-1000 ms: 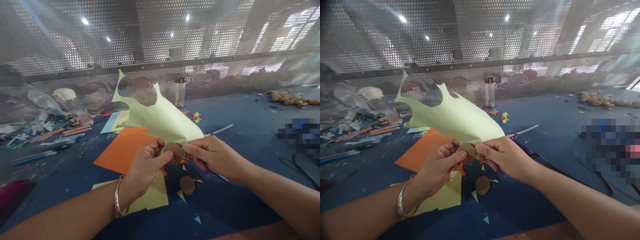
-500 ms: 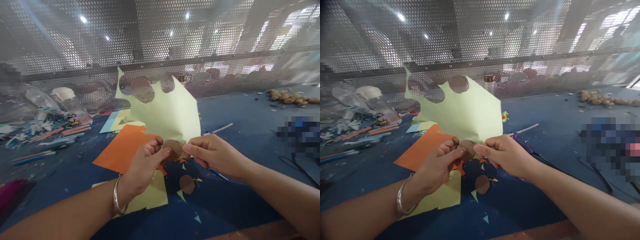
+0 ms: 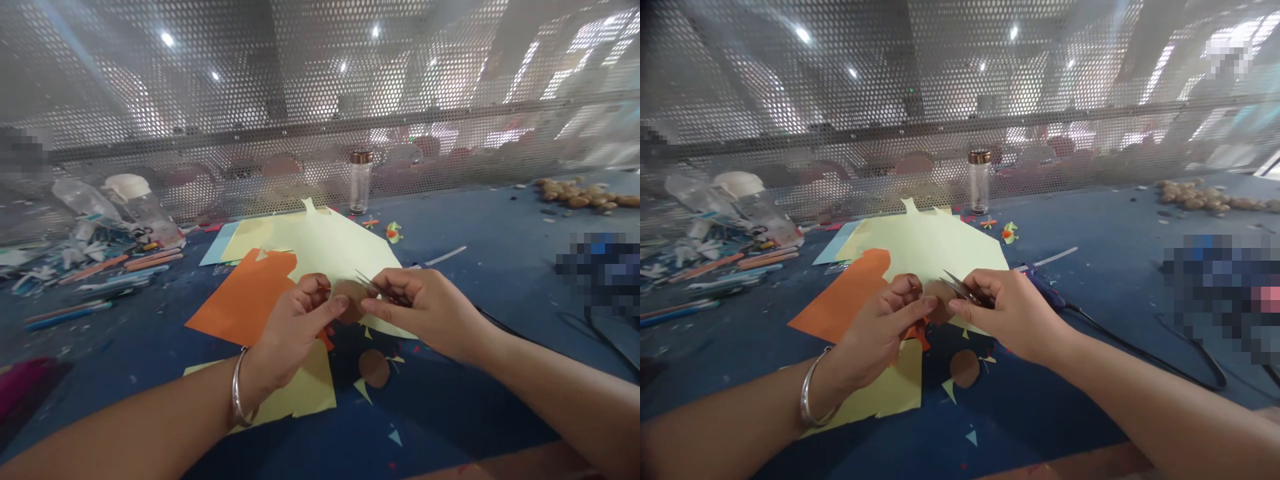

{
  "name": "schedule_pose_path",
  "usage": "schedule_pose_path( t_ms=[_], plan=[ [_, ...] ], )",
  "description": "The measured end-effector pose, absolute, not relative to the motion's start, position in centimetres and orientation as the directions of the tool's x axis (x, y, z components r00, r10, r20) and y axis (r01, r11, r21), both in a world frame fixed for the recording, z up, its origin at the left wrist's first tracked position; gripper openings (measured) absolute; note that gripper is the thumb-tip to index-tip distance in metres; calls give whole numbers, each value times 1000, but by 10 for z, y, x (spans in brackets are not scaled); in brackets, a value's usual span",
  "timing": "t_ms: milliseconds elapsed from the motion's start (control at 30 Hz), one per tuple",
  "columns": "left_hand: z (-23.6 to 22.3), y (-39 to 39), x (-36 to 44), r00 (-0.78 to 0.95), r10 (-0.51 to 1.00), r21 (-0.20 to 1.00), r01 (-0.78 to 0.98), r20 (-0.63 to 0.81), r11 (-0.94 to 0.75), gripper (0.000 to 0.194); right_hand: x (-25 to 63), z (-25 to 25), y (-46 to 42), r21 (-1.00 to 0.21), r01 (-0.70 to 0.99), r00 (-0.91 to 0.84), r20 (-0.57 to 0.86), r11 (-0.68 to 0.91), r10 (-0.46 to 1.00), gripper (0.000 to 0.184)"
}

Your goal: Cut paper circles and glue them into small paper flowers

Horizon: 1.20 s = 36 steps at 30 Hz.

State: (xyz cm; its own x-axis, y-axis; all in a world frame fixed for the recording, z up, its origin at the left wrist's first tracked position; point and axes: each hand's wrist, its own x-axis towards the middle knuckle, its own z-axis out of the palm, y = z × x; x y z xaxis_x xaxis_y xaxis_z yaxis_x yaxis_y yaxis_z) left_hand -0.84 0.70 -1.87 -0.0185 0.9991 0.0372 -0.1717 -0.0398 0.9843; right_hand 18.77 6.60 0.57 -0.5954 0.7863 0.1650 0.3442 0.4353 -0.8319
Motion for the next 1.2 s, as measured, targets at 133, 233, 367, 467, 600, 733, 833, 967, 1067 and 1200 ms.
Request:
schedule_pose_path(
  t_ms=[133, 233, 367, 467, 600, 733, 833, 967, 1067, 1200],
  plan=[
    [-19, 7, -9, -30, 1000, 991, -134, 0, -4, 31, 186, 8, 65, -844, 337, -596, 151, 417, 788, 25],
    [-17, 6, -9, -47, 999, 992, -129, -20, 14, 31, 186, 7, 65, -876, 321, -599, 108, 361, 794, 26],
    [-15, 6, -9, -29, 998, 987, -150, -58, 53, 32, 186, 6, 66, -883, 326, -599, 82, 337, 797, 27],
    [-15, 6, -9, -23, 998, 982, -185, -51, 46, 32, 186, 7, 66, -886, 329, -588, 78, 327, 805, 27],
    [-16, 5, -10, 27, 999, 984, -173, -26, 31, 28, 186, 9, 66, -897, 320, -581, 68, 305, 811, 28],
    [-17, 4, -12, 45, 998, 989, -143, -34, 41, 31, 186, 7, 66, -893, 331, -582, 59, 303, 811, 27],
    [-16, 4, -12, 31, 998, 988, -147, -47, 51, 33, 186, 5, 67, -890, 337, -587, 57, 308, 807, 28],
    [-15, 4, -12, 26, 998, 985, -163, -49, 53, 33, 188, 3, 69, -883, 340, -595, 63, 322, 801, 28],
    [-15, 4, -11, 16, 998, 980, -190, -60, 62, 33, 188, 2, 69, -879, 341, -597, 70, 332, 799, 28],
    [-15, 3, -9, 36, 998, 977, -206, -42, 49, 31, 188, 1, 69, -885, 332, -597, 70, 325, 799, 30]
  ],
)
